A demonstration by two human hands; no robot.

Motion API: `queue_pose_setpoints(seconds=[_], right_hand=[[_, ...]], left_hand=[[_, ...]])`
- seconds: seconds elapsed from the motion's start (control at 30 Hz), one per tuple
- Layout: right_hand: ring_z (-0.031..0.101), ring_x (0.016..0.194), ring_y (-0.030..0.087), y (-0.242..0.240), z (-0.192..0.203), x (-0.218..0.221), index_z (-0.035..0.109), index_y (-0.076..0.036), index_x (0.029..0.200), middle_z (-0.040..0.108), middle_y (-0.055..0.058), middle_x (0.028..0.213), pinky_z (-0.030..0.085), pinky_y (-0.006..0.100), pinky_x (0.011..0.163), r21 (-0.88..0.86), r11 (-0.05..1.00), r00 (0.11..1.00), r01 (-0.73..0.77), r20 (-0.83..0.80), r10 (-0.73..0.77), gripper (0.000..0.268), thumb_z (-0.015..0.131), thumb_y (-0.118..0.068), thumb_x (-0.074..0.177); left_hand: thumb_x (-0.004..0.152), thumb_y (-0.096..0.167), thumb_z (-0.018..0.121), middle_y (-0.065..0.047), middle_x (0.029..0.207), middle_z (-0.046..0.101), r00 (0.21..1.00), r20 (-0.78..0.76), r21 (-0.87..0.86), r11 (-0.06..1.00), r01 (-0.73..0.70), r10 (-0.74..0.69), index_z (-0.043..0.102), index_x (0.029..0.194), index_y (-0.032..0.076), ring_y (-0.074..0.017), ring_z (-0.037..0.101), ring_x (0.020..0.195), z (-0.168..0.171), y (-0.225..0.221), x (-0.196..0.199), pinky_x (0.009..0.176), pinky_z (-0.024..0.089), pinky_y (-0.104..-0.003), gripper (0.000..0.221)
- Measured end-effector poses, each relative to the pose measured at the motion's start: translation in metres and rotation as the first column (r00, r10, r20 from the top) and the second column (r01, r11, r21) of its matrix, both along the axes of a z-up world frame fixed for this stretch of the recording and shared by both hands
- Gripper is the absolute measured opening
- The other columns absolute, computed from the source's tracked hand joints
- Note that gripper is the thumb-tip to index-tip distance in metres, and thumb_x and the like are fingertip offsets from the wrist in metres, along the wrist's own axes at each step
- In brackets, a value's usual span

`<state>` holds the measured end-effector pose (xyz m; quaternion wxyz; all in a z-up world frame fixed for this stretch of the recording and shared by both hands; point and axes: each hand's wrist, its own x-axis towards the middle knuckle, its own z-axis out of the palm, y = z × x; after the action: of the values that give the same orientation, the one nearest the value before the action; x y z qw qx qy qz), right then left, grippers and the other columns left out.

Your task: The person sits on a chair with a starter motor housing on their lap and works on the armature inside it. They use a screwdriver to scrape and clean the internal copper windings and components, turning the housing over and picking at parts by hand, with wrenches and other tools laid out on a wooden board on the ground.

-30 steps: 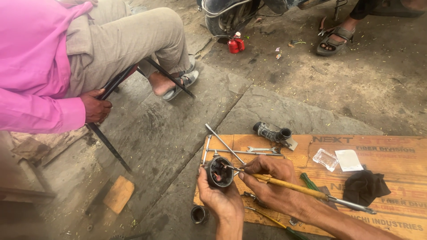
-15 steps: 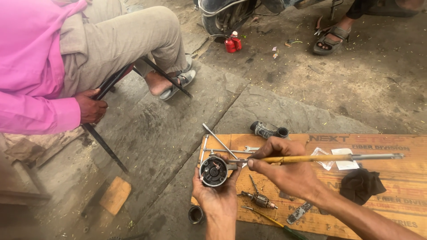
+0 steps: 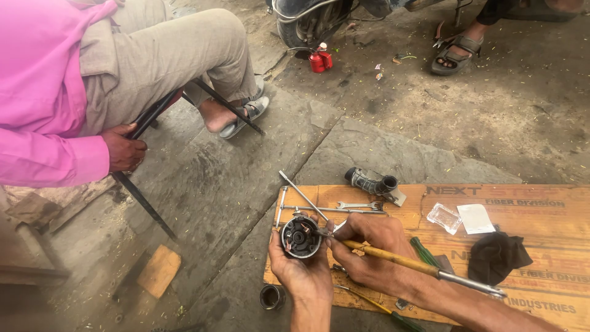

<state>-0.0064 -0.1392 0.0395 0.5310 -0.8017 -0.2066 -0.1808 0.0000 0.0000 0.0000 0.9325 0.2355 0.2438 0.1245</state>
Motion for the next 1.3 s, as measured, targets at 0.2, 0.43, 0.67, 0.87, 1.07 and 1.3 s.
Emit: queue_pose_setpoints(seconds=[0.2, 0.43, 0.67, 0.87, 1.07, 1.3], right_hand=[[0.071, 0.051, 0.015, -0.001, -0.012, 0.005, 0.070, -0.004, 0.075, 0.073, 0.008, 0.060, 0.054, 0.033, 0.046, -0.044, 0.999, 0.995, -0.024, -0.095, 0.020, 0.016, 0.082, -0.014, 0.078], [0.068, 0.066, 0.012, -0.024, -0.002, 0.023, 0.071, -0.004, 0.095, 0.068, 0.003, 0.075, 0.058, 0.028, 0.051, 0.065, 0.998, 1.000, -0.027, -0.014, 0.028, 0.023, 0.058, -0.021, 0.099], [0.061, 0.063, 0.009, -0.019, -0.066, 0.042, 0.082, -0.004, 0.093, 0.074, 0.003, 0.071, 0.050, 0.030, 0.055, 0.170, 0.985, 0.842, 0.003, -0.533, 0.089, 0.023, 0.079, -0.026, 0.086], [0.057, 0.060, 0.010, -0.011, -0.049, 0.035, 0.084, -0.004, 0.094, 0.076, 0.007, 0.070, 0.044, 0.030, 0.054, 0.141, 0.989, 0.677, 0.048, -0.733, 0.072, 0.022, 0.085, -0.018, 0.078], [0.056, 0.062, 0.010, -0.012, -0.048, 0.036, 0.081, -0.001, 0.089, 0.067, 0.003, 0.067, 0.044, 0.030, 0.056, 0.054, 0.998, 0.717, 0.019, -0.696, 0.024, 0.023, 0.085, -0.022, 0.079], [0.047, 0.059, 0.015, -0.045, -0.066, 0.053, 0.074, -0.005, 0.119, 0.053, 0.006, 0.071, 0.042, 0.030, 0.051, 0.224, 0.975, 0.759, -0.005, -0.634, 0.149, 0.038, 0.054, -0.033, 0.104]], left_hand=[[0.103, 0.047, 0.043, -0.016, 0.096, 0.071, 0.999, 0.033, 0.035, 0.999, -0.006, 0.005, 0.062, 0.110, 0.005, -0.0273, 0.069, 0.084, -0.023, 0.008, 0.003, 0.066, 0.058, -0.043, 0.047], [0.099, 0.041, 0.048, -0.012, 0.098, 0.068, 0.994, -0.072, 0.090, 0.993, -0.082, 0.088, 0.058, 0.107, 0.009, -0.0243, 0.070, 0.086, -0.010, -0.002, 0.001, 0.072, 0.062, -0.049, 0.034], [0.099, 0.039, 0.049, -0.012, 0.099, 0.067, 0.998, -0.062, 0.148, 0.989, 0.024, -0.015, 0.058, 0.107, 0.005, -0.0224, 0.068, 0.092, -0.015, -0.021, -0.003, 0.081, 0.060, -0.044, 0.036], [0.099, 0.036, 0.050, -0.010, 0.101, 0.064, 0.998, -0.061, 0.172, 0.985, 0.024, -0.014, 0.056, 0.110, 0.006, -0.0204, 0.063, 0.095, -0.034, -0.026, -0.003, 0.086, 0.054, -0.039, 0.033], [0.101, 0.038, 0.049, -0.011, 0.100, 0.065, 0.996, -0.081, 0.167, 0.984, 0.061, -0.048, 0.056, 0.109, 0.005, -0.0213, 0.063, 0.093, -0.043, -0.020, -0.001, 0.083, 0.054, -0.040, 0.034], [0.100, 0.040, 0.045, -0.012, 0.091, 0.069, 0.995, -0.047, 0.031, 0.995, 0.093, -0.091, 0.060, 0.103, 0.007, -0.0275, 0.067, 0.082, -0.021, -0.006, 0.005, 0.071, 0.060, -0.054, 0.036]])
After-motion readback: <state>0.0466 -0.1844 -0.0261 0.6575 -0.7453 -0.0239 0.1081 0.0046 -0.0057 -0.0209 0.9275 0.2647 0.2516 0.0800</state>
